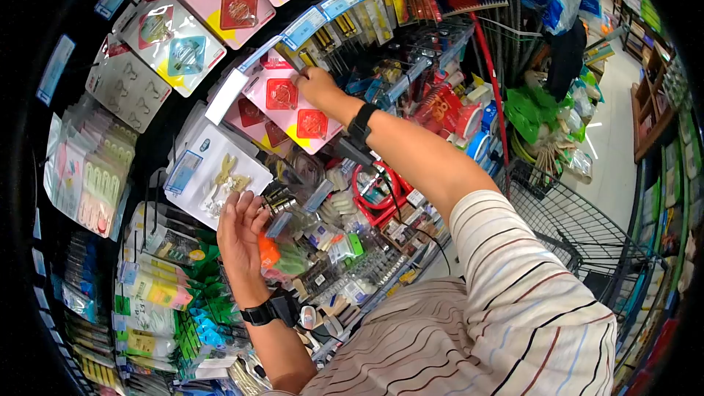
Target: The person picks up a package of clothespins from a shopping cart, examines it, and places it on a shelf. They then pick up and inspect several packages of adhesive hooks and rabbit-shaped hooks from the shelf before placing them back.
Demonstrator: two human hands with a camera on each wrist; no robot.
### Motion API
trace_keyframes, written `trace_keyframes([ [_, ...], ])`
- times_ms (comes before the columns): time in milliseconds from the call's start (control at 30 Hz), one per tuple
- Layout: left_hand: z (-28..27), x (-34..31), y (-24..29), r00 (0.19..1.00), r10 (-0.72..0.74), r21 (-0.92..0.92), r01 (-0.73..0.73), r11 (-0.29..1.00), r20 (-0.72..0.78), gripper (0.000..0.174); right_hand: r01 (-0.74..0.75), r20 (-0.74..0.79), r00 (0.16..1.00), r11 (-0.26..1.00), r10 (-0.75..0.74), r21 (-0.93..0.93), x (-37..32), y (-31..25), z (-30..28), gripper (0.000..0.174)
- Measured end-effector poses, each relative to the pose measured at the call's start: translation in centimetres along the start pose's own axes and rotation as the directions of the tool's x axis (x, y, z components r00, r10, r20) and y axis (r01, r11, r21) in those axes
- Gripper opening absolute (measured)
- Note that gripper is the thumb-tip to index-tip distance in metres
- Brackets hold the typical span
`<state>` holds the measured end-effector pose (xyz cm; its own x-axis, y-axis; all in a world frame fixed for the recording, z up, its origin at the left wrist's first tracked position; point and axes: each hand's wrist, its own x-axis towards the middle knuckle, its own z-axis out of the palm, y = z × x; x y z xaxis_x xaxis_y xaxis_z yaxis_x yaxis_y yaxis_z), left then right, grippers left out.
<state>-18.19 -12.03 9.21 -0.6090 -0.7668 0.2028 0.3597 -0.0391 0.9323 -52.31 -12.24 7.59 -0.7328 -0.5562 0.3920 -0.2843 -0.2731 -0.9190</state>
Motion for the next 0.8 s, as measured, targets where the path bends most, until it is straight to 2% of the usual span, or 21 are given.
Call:
trace_keyframes([
  [100,-1.2,-0.8,0.3,0.999,0.008,0.015,-0.008,1.0,-0.034,0.049,0.032,-0.025,0.999,0.986,-0.036,-0.163,1.7,1.4,0.9,0.036],
  [167,-2.1,-1.1,0.7,0.999,0.026,0.024,-0.025,0.999,-0.038,0.049,-0.003,-0.003,1.0,0.968,0.002,-0.251,1.2,0.4,0.5,0.035],
  [300,-4.3,-1.8,1.7,0.993,0.07,0.111,-0.059,0.992,-0.095,0.049,0.016,0.016,1.0,0.977,-0.013,-0.211,0.9,1.1,-0.1,0.036],
  [367,-5.7,-1.8,2.1,0.978,0.129,0.192,-0.097,0.977,-0.163,0.047,0.116,0.01,0.993,0.955,-0.118,-0.272,0.5,1.9,-0.9,0.037],
  [433,-6.9,-1.5,2.4,0.949,0.204,0.279,-0.134,0.951,-0.24,0.046,0.169,-0.061,0.978,0.93,-0.199,-0.327,-1.6,0.6,-1.8,0.035],
  [500,-7.3,-1.1,2.9,0.904,0.309,0.391,-0.182,0.902,-0.294,0.045,0.263,-0.053,0.959,0.944,-0.278,-0.199,-4.1,-0.7,-1.7,0.032],
  [567,-8.1,-0.2,2.9,0.849,0.439,0.503,-0.253,0.827,-0.295,0.046,0.261,0.118,0.961,0.961,-0.25,-0.093,-6.1,-2.0,-0.7,0.03],
  [600,-8.2,0.3,3.0,0.831,0.461,0.561,-0.231,0.795,-0.312,0.048,0.228,0.201,0.955,0.973,-0.216,-0.035,-7.3,-2.9,0.5,0.031],
  [633,-9.1,1.0,2.6,0.841,0.459,0.598,-0.218,0.771,-0.285,0.051,0.188,0.281,0.942,0.982,-0.186,0.021,-8.6,-4.1,1.6,0.031],
  [667,-9.8,1.7,2.3,0.871,0.416,0.578,-0.202,0.79,-0.264,0.051,0.166,0.333,0.93,0.986,-0.155,-0.004,-9.8,-5.4,2.8,0.034],
  [700,-10.4,2.3,2.0,0.898,0.371,0.559,-0.185,0.808,-0.239,0.052,0.209,0.376,0.901,0.976,-0.216,0.06,-10.5,-5.6,4.1,0.038],
  [800,-11.0,3.2,1.3,0.912,0.347,0.522,-0.19,0.831,-0.219,0.049,0.117,0.45,0.888,0.993,-0.091,-0.03,-11.2,-5.1,7.2,0.046],
])
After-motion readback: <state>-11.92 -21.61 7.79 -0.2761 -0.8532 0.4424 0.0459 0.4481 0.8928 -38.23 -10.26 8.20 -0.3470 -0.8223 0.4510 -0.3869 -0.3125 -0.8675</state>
